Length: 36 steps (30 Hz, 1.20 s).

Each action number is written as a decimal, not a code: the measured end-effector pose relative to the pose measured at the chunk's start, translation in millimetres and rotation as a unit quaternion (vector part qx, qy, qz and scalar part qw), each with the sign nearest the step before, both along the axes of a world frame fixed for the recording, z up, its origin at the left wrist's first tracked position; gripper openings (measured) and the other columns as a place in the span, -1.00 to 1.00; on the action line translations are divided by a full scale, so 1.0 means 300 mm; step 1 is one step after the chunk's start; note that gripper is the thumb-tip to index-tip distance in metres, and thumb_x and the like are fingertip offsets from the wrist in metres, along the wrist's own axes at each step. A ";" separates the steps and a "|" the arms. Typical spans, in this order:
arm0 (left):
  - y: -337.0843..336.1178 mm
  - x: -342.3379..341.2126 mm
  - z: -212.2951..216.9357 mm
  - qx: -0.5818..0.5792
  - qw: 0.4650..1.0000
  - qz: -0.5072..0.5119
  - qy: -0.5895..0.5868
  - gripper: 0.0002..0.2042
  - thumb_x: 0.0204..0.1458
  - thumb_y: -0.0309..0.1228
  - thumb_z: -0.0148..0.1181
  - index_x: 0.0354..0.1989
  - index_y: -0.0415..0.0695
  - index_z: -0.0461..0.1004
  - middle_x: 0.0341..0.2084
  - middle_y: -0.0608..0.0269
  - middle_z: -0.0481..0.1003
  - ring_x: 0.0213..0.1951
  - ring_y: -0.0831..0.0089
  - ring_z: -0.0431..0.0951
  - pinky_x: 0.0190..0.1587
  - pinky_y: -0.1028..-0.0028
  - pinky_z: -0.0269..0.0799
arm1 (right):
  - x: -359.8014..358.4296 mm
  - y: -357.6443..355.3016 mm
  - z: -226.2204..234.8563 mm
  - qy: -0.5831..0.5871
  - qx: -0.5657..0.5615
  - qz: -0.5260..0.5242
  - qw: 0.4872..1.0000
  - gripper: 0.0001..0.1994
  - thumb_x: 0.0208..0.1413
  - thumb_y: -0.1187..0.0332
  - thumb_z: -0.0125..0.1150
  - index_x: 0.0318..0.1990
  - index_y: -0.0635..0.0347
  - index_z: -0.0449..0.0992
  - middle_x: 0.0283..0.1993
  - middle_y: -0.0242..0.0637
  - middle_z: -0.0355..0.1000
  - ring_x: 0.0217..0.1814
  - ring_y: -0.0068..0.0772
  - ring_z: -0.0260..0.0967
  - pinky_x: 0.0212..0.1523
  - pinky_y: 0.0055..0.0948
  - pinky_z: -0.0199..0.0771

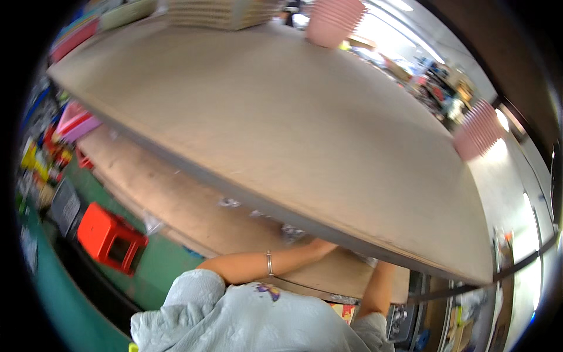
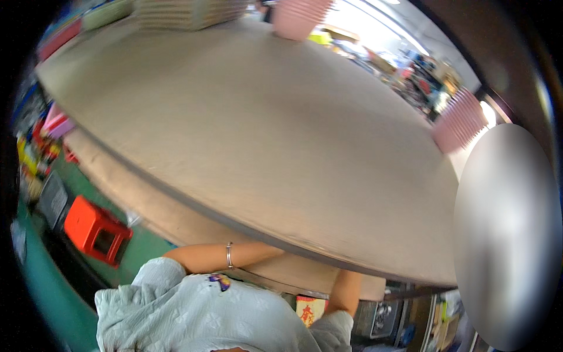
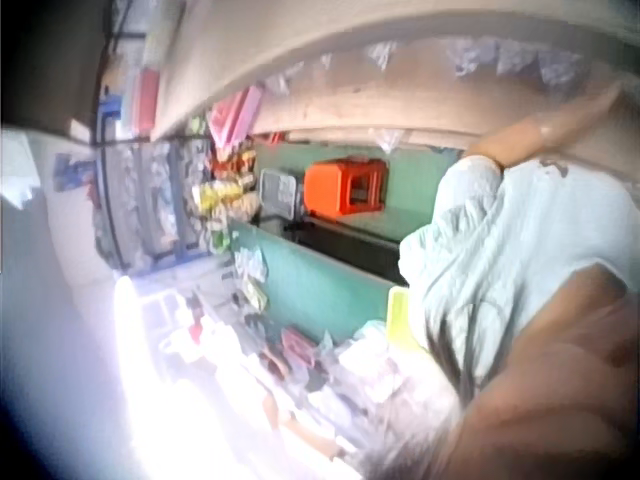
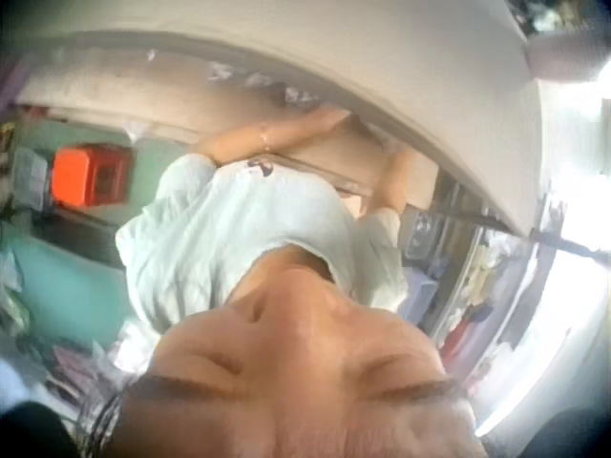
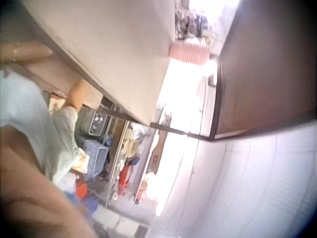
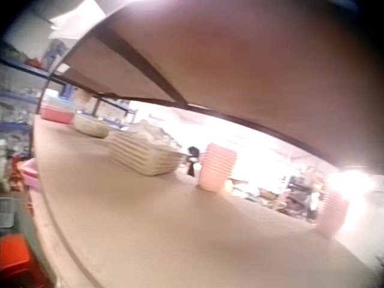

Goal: The person sorts small metal rings on a workbench, places them into small plastic bags, and then carries a large bin filled with the rings across a warehouse floor.

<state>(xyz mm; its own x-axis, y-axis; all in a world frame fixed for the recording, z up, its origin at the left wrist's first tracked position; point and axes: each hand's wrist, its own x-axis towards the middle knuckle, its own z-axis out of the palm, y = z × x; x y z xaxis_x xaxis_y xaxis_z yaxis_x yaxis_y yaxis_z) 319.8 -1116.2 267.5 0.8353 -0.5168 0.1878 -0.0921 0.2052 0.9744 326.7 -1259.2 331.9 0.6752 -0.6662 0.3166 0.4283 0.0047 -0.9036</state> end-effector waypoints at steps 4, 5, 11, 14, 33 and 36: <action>0.104 -0.085 0.082 -0.038 0.989 -0.125 0.064 -0.56 0.01 -0.41 0.04 0.11 -0.19 0.21 -0.03 0.18 0.35 -0.02 0.38 0.36 0.02 0.45 0.26 | -0.135 -0.079 -0.001 0.048 -0.121 -0.106 0.986 -0.46 0.15 0.11 -0.11 0.15 0.35 0.12 0.21 -0.06 0.12 0.25 -0.11 0.06 0.24 -0.20 0.00; 0.196 -0.112 0.154 -0.050 0.972 -0.189 0.127 -0.53 0.04 -0.37 0.03 0.15 -0.20 0.18 0.01 0.14 0.34 -0.02 0.38 0.38 0.02 0.44 0.28 | -0.177 -0.062 -0.009 0.046 -0.169 -0.161 0.971 -0.46 0.15 0.11 -0.11 0.15 0.35 0.12 0.21 -0.05 0.11 0.25 -0.10 0.06 0.24 -0.20 -0.01; 0.423 -0.189 0.021 -0.178 0.918 -0.151 0.322 -0.46 0.10 -0.33 -0.01 0.23 -0.24 0.02 0.04 0.06 0.32 0.08 0.34 0.32 0.14 0.43 0.20 | -0.336 0.370 -0.189 -0.066 -0.420 -0.027 0.905 -0.46 0.10 0.14 -0.06 0.12 0.40 0.16 0.20 0.00 0.12 0.26 -0.04 0.04 0.26 -0.16 -0.06; 0.477 -0.195 -0.124 -0.312 0.896 -0.125 0.290 -0.55 0.13 -0.28 -0.08 0.19 -0.15 0.12 0.08 0.14 0.28 0.04 0.36 0.36 0.05 0.47 0.29 | -0.355 0.709 -0.146 -0.131 -0.507 0.228 0.821 -0.53 0.03 0.17 -0.06 0.01 0.37 0.31 0.12 0.02 0.23 0.22 0.07 0.06 0.26 -0.07 -0.10; 2.170 -1.105 -0.074 -0.414 0.723 0.552 0.018 -0.52 0.07 -0.34 0.04 0.14 -0.27 0.14 -0.02 0.05 0.35 0.00 0.31 0.39 0.06 0.37 0.30 | -0.333 2.275 -0.495 0.087 -0.167 0.806 0.561 -0.75 0.21 0.37 -0.13 -0.09 0.37 0.34 -0.29 -0.19 0.47 -0.39 -0.49 0.38 -0.32 -0.57 0.36; 2.235 -1.230 -0.162 -0.443 0.635 0.632 0.018 -0.58 0.10 -0.40 -0.02 0.12 -0.28 0.17 -0.03 0.05 0.36 -0.01 0.31 0.40 0.04 0.37 0.31 | -0.387 2.459 -0.540 0.156 -0.212 0.811 0.523 -0.73 0.20 0.37 -0.10 -0.03 0.35 0.31 -0.29 -0.20 0.47 -0.38 -0.50 0.39 -0.31 -0.58 0.36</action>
